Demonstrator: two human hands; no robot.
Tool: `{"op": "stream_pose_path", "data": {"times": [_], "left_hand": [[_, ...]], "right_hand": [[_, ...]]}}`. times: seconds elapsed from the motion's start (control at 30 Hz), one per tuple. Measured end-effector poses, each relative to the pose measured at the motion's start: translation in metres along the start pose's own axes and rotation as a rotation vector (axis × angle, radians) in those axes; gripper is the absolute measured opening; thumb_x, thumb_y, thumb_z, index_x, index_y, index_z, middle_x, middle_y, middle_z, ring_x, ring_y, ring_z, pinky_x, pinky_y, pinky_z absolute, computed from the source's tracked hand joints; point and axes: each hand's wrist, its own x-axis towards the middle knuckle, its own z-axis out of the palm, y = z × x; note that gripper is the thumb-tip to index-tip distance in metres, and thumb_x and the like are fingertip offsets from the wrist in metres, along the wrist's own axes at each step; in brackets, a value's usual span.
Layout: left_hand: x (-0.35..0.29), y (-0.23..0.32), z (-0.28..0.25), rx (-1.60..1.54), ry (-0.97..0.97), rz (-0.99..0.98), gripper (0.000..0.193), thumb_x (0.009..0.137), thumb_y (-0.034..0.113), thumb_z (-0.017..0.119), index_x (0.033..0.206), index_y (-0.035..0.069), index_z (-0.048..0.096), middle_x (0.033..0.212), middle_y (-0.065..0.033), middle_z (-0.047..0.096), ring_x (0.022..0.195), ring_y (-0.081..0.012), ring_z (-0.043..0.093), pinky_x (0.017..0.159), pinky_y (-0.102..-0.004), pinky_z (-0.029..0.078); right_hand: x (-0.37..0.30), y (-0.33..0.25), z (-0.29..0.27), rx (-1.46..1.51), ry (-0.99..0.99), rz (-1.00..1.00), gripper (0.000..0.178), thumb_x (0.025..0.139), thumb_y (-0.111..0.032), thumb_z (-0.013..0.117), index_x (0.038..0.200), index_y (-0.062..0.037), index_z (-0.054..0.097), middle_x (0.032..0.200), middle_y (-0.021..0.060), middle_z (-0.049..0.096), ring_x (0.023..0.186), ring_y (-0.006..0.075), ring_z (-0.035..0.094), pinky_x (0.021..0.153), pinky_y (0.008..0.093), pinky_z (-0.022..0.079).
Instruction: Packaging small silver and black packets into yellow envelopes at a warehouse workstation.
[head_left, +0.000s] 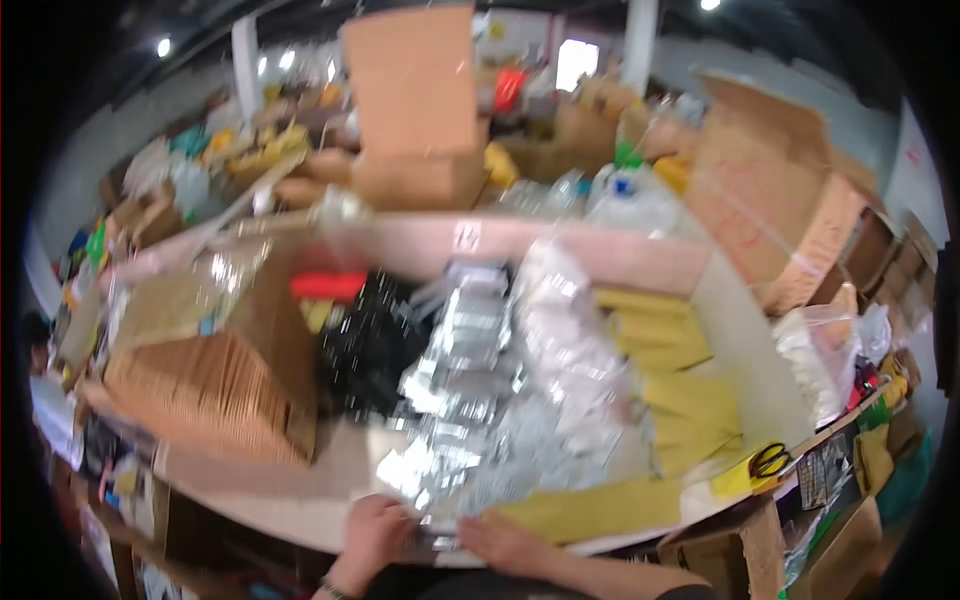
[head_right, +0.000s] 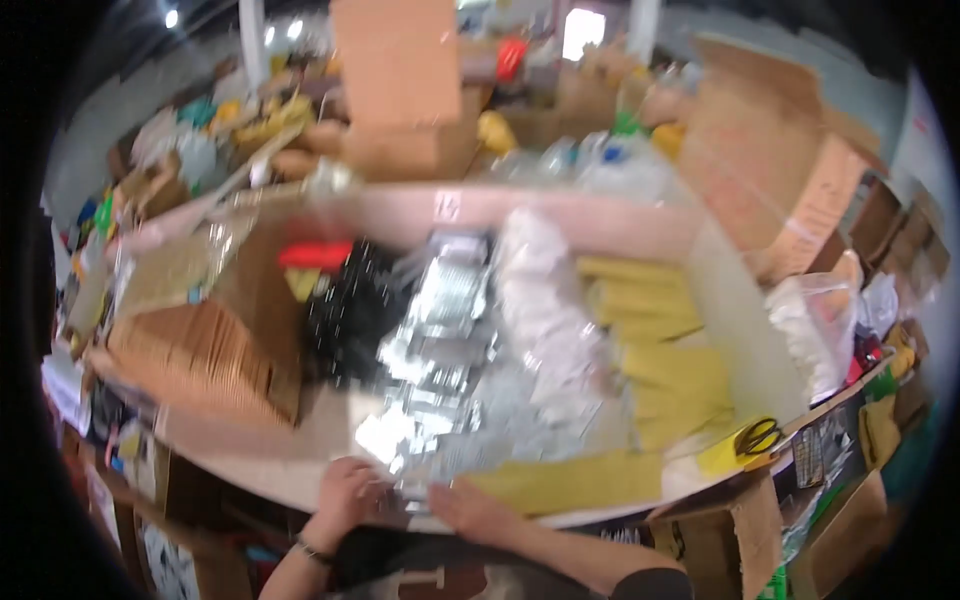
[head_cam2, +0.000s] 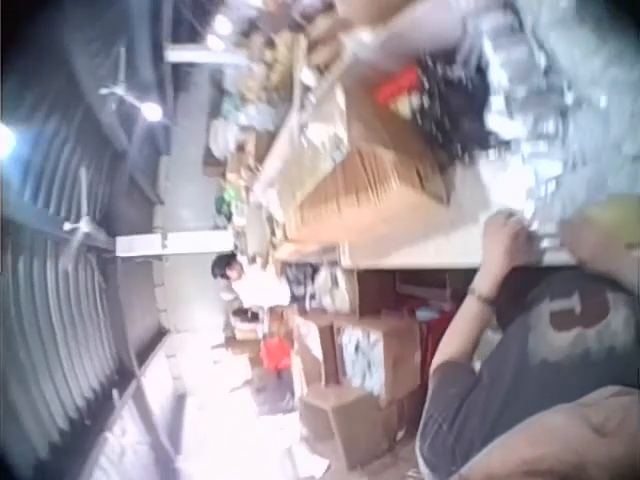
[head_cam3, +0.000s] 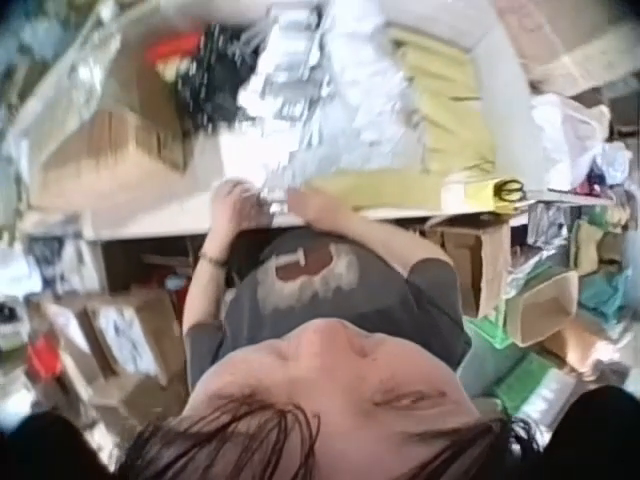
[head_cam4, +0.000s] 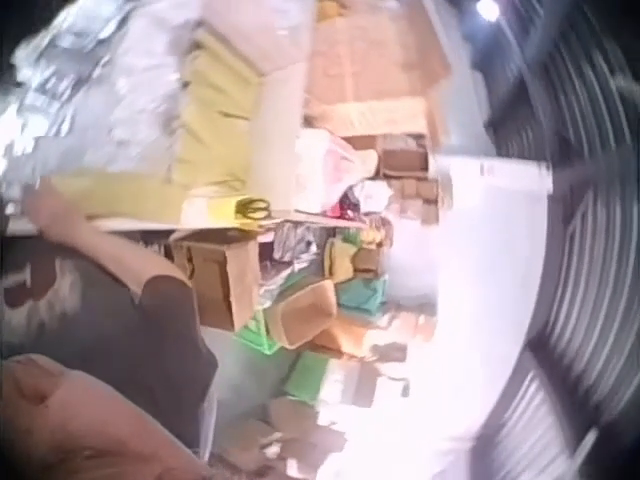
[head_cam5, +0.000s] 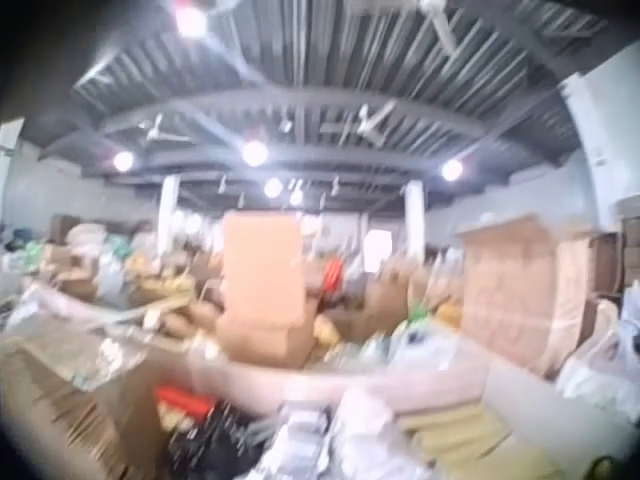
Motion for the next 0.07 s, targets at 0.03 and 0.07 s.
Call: {"op": "stream_pose_path", "data": {"times": [0.03,0.07], "left_hand": [[-0.026,-0.055,0.01,-0.07,0.209,-0.19,0.006,0.074,0.011,0.073,0.075,0.011,0.067,0.082,-0.0106,0.066,0.08,-0.0294,0.064,0.069,-0.0418,0.051],[-0.007,-0.079,-0.022,-0.359,0.332,-0.344,0.005,0.075,0.007,0.07,0.074,0.011,0.067,0.08,-0.0111,0.067,0.082,-0.0273,0.065,0.071,-0.0415,0.052]], "right_hand": [[0.003,0.002,0.001,-0.058,-0.024,-0.078,0.042,0.088,-0.016,0.057,0.128,-0.0033,0.058,0.133,0.0146,0.059,0.126,0.026,0.056,0.103,0.0467,0.044],[0.006,0.019,-0.009,-0.116,0.0,-0.066,0.042,0.088,-0.016,0.057,0.128,-0.0033,0.058,0.133,0.0146,0.059,0.126,0.026,0.056,0.103,0.0467,0.044]]}}
